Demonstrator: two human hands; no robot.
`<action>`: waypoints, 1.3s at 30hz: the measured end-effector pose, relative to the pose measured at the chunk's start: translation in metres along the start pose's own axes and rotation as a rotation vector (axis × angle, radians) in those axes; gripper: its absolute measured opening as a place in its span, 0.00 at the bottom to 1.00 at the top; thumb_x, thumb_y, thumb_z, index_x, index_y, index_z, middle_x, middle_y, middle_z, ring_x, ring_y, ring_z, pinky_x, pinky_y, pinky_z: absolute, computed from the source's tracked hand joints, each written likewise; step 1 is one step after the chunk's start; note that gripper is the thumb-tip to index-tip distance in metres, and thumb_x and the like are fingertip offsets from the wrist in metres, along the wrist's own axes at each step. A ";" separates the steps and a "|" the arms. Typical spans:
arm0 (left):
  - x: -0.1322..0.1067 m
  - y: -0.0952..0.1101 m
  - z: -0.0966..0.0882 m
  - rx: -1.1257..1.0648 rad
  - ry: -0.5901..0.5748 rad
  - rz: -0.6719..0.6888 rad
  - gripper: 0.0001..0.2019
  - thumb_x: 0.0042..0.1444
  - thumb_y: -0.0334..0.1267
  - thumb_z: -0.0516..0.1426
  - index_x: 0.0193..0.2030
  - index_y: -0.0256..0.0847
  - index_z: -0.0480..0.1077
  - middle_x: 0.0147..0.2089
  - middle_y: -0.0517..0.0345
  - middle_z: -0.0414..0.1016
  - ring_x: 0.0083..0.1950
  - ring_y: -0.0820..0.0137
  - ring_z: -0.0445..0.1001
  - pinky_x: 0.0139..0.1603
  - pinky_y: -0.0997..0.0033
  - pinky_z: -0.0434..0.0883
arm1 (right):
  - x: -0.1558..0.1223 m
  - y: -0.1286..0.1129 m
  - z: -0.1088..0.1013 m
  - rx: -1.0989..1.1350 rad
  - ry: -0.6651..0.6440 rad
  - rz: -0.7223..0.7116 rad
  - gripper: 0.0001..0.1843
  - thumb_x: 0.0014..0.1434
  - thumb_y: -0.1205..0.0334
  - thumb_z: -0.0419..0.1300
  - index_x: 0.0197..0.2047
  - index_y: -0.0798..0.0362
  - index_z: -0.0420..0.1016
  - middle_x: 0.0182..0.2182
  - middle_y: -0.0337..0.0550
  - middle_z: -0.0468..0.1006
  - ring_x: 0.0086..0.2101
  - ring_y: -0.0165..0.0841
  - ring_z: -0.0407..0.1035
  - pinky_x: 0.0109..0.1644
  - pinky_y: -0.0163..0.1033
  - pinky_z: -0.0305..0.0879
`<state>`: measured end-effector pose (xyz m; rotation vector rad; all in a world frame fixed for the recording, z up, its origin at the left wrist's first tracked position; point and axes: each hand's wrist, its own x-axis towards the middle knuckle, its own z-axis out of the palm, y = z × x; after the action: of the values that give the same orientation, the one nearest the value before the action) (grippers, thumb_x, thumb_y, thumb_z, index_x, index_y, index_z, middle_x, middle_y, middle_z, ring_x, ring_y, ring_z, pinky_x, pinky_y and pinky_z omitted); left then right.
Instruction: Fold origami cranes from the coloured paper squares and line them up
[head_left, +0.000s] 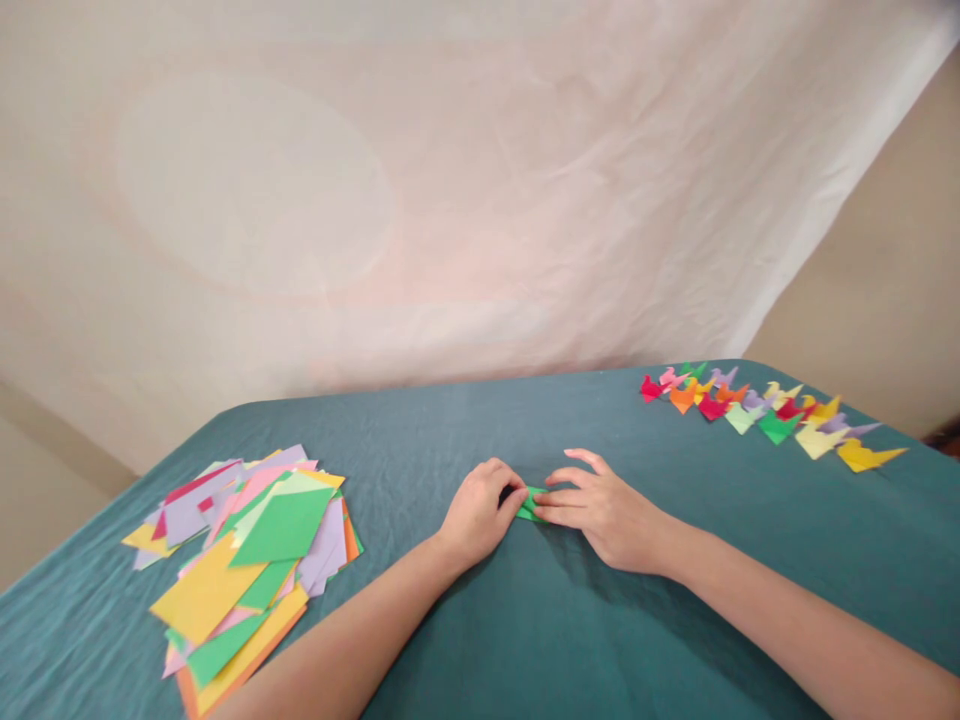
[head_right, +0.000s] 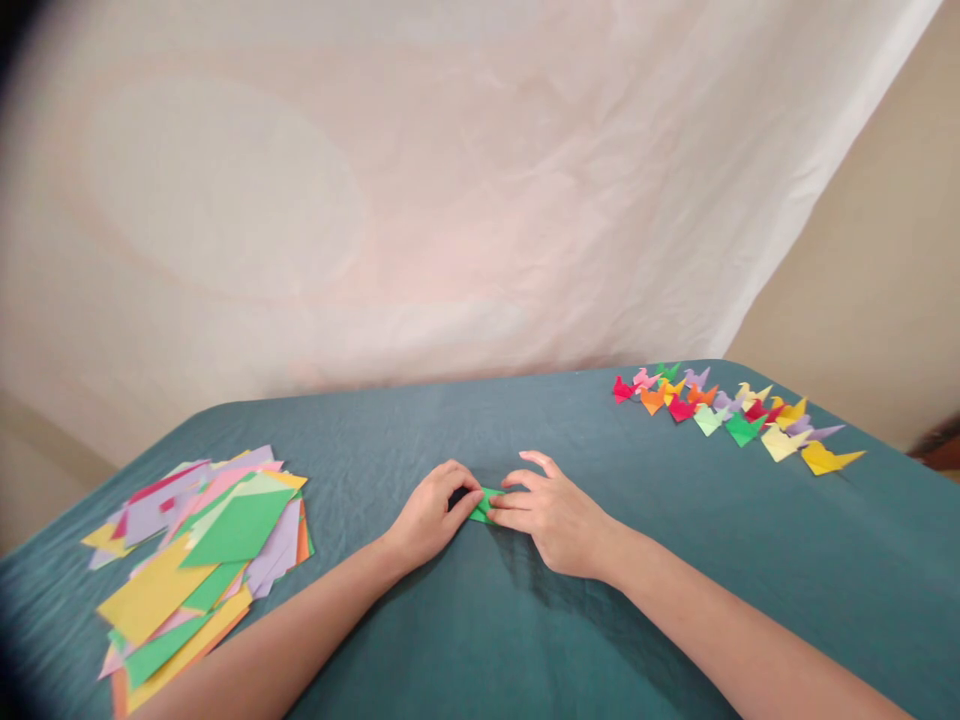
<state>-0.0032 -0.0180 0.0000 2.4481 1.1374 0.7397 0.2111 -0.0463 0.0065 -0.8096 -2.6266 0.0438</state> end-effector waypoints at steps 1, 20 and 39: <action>-0.001 0.002 -0.003 0.018 -0.006 0.001 0.07 0.60 0.35 0.49 0.38 0.39 0.68 0.38 0.55 0.69 0.41 0.69 0.69 0.45 0.69 0.66 | 0.000 0.000 0.001 0.001 0.002 0.000 0.23 0.58 0.72 0.49 0.55 0.44 0.66 0.48 0.37 0.75 0.49 0.36 0.61 0.61 0.57 0.37; -0.041 0.049 -0.003 0.601 -0.189 0.061 0.24 0.61 0.46 0.46 0.60 0.38 0.59 0.62 0.49 0.59 0.65 0.56 0.51 0.61 0.50 0.54 | 0.001 0.001 0.001 0.005 0.047 -0.013 0.21 0.57 0.71 0.49 0.52 0.46 0.69 0.46 0.43 0.76 0.47 0.34 0.64 0.60 0.55 0.41; -0.040 0.041 -0.003 0.541 -0.187 0.069 0.27 0.61 0.51 0.44 0.60 0.35 0.58 0.62 0.46 0.58 0.65 0.56 0.51 0.62 0.54 0.53 | 0.001 0.001 0.001 0.020 0.032 -0.018 0.23 0.55 0.72 0.50 0.52 0.47 0.70 0.46 0.42 0.76 0.47 0.34 0.63 0.59 0.55 0.43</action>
<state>-0.0019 -0.0746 0.0110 2.9283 1.3149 0.2223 0.2107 -0.0448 0.0057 -0.7739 -2.5987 0.0510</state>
